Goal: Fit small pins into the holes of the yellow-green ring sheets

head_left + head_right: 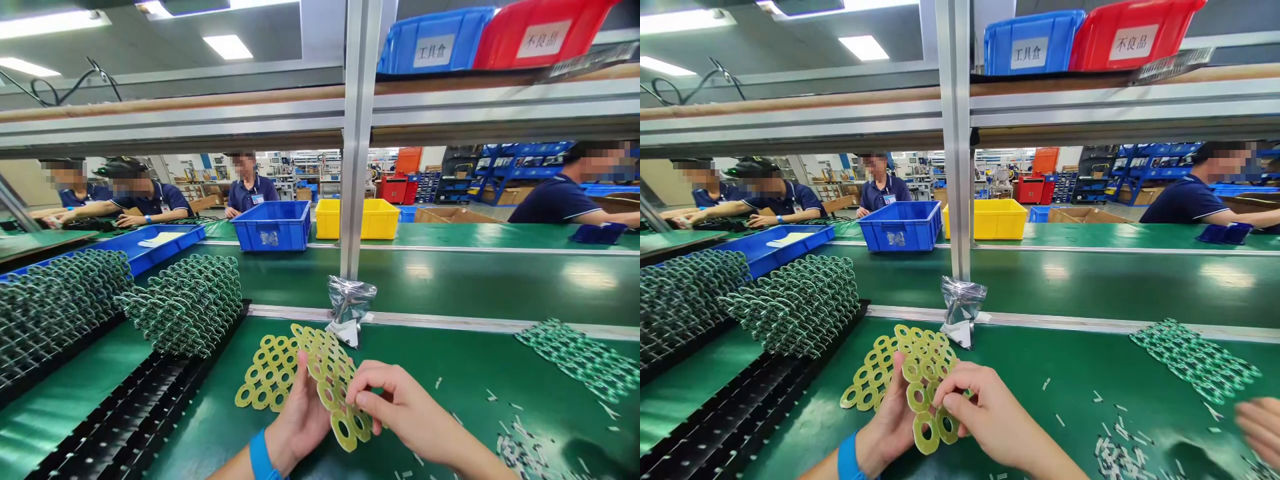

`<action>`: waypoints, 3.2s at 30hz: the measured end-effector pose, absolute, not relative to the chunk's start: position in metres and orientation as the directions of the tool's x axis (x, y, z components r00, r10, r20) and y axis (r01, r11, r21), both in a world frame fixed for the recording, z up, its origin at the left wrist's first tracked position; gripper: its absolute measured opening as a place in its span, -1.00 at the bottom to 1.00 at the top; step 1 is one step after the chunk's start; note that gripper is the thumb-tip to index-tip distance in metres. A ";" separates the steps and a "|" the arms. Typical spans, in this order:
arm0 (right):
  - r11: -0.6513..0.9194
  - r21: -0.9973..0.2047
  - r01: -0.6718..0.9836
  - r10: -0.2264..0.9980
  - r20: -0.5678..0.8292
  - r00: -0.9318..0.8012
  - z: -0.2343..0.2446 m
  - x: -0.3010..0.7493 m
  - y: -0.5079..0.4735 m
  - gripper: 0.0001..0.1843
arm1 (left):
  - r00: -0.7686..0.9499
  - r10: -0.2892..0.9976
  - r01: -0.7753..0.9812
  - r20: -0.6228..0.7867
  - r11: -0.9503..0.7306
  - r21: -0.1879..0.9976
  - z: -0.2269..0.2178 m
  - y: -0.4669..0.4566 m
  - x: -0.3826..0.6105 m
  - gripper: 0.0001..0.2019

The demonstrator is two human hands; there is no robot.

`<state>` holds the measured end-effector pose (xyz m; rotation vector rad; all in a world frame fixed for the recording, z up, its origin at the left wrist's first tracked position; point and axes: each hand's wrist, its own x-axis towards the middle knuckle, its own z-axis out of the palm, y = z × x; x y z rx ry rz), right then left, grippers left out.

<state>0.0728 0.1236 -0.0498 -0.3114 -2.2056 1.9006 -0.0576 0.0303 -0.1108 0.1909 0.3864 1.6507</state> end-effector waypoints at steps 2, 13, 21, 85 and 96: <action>0.134 -0.991 0.019 0.298 0.022 -0.954 -0.052 0.072 0.119 -0.85 | -0.117 0.989 -0.929 -0.095 -0.075 0.362 -0.110 0.031 -0.058 -0.36; 0.030 -0.999 -0.040 0.296 0.047 -0.954 -0.059 0.068 0.107 -0.93 | -0.137 0.989 -0.917 -0.055 -0.106 0.384 -0.108 0.030 -0.056 -0.36; 0.032 -0.999 -0.041 0.282 0.048 -0.958 -0.060 0.067 0.108 -0.90 | -0.128 0.990 -0.914 -0.052 -0.098 0.394 -0.112 0.031 -0.057 -0.34; 0.507 -0.849 0.152 0.434 0.099 -0.895 -0.045 0.067 0.115 -0.82 | -0.268 0.957 -0.853 -0.112 -0.182 0.489 -0.110 0.032 -0.061 -0.47; 0.529 -0.839 0.125 0.434 0.141 -0.890 -0.052 0.063 0.109 -0.81 | -0.292 0.951 -0.855 -0.098 -0.213 0.472 -0.110 0.031 -0.061 -0.51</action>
